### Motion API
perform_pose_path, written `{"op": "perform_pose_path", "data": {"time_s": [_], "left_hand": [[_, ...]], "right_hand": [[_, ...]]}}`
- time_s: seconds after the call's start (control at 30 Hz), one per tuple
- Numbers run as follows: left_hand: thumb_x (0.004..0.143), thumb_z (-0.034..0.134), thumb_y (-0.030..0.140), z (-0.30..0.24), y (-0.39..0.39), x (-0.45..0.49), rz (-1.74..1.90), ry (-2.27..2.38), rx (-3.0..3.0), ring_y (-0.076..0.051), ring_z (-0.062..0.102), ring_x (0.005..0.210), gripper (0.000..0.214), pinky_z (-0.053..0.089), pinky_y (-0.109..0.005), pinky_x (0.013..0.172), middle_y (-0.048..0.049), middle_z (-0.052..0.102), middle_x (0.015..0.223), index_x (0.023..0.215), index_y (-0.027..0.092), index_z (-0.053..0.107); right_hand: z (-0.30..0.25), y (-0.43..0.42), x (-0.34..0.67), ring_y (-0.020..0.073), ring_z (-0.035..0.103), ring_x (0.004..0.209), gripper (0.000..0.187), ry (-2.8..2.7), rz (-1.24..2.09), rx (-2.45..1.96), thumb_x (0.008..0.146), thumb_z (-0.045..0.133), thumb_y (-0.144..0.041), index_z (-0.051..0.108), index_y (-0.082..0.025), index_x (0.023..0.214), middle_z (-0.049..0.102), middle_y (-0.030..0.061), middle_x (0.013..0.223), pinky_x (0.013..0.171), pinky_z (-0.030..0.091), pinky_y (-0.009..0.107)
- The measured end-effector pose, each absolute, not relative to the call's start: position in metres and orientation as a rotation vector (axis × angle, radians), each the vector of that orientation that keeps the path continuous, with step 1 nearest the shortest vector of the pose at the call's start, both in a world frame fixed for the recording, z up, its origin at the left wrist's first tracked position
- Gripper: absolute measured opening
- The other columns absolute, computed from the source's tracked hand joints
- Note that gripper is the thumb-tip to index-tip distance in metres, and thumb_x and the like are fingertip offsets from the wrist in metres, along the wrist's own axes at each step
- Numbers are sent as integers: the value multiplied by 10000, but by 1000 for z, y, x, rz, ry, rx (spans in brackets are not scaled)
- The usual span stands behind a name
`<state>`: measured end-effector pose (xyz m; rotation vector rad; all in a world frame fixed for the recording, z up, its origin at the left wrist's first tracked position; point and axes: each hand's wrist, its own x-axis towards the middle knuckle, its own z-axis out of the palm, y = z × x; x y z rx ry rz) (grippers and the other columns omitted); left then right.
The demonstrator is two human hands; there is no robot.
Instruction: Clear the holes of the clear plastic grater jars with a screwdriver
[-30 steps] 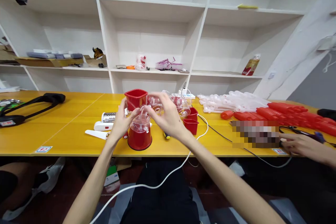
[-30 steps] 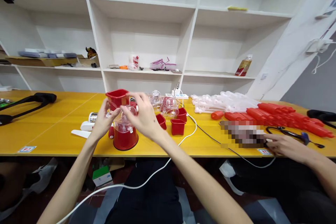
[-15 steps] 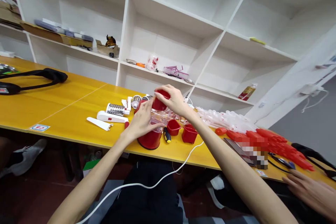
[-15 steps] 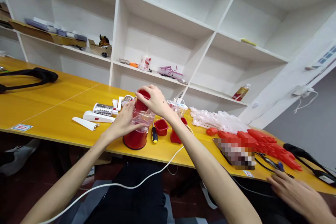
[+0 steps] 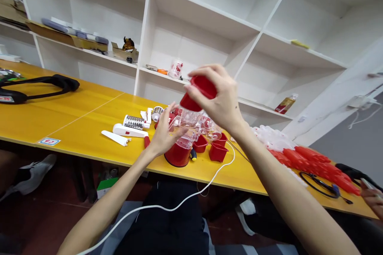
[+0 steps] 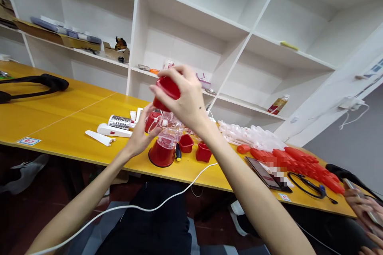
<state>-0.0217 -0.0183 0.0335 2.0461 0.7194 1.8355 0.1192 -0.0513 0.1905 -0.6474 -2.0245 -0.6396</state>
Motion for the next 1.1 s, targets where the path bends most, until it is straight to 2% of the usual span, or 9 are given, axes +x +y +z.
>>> {"op": "perform_pose_path", "data": {"time_s": [0.13,0.33,0.43,0.5,0.6,0.67,0.8,0.9,1.1], "left_hand": [[876,668,549,54,-39,-39,1853,647,2025,-280,577,1269,622,463,-449,1084,-127,600,1381,1379,219,508],[783,776,472,63,-45,-56,1758,825,1970,-287,657,1102,549,551,-434,947,-105,682,1174,1213,180,601],[758,782,474,68,-43,-67,1698,858,2015,-281,678,1025,495,560,-441,927,-85,700,1065,1114,165,628],[734,785,496,67,-39,-78,1687,899,2013,-287,676,1034,525,552,-449,941,-84,704,1072,1113,172,622],[638,832,541,56,-28,-97,1667,1071,1940,-315,659,1104,701,523,-468,983,-103,688,1187,1193,197,575],[637,828,561,43,-20,-110,1569,1309,1913,-332,657,1120,727,519,-466,974,-111,687,1210,1215,216,551],[649,781,644,24,-4,-118,1219,1797,1990,-390,673,1081,863,528,-494,891,-153,706,1161,1311,199,452],[666,743,682,23,7,-109,960,1883,2184,-417,666,1069,899,514,-502,866,-177,701,1141,1339,175,430],[708,727,602,23,26,-89,904,1585,2330,-337,681,982,655,522,-430,841,-152,681,1114,1153,165,526]], "right_hand": [[173,-64,100,179,593,1040,246,-2160,-582,-606,939,635,-378,675,-172,1066,641,65,1094,994,508,406],[159,-61,91,189,559,1094,331,-2347,-527,-544,921,661,-424,660,-184,1151,624,58,1167,1020,504,394],[153,-75,92,245,514,1256,500,-2251,-558,-516,928,640,-470,579,-138,1297,572,122,1285,1108,443,450],[138,-93,98,270,482,1317,484,-2107,-577,-466,954,605,-418,551,-84,1300,539,171,1315,1128,425,463],[86,-123,115,199,592,1130,193,-2025,-494,-346,953,538,-167,590,-104,1127,605,136,1155,969,529,374],[34,-139,131,156,614,919,140,-2164,-433,-260,901,568,-99,603,-117,1035,637,75,937,808,539,309],[-67,-158,163,98,549,649,92,-2377,-171,-468,923,530,-85,599,-146,921,600,8,703,661,465,244],[-109,-168,181,92,531,564,168,-2372,-39,-640,956,450,-87,598,-149,908,594,2,657,579,422,227],[-128,-180,199,94,600,579,175,-2407,163,-768,996,433,-148,606,-154,975,652,15,704,571,418,211]]}}
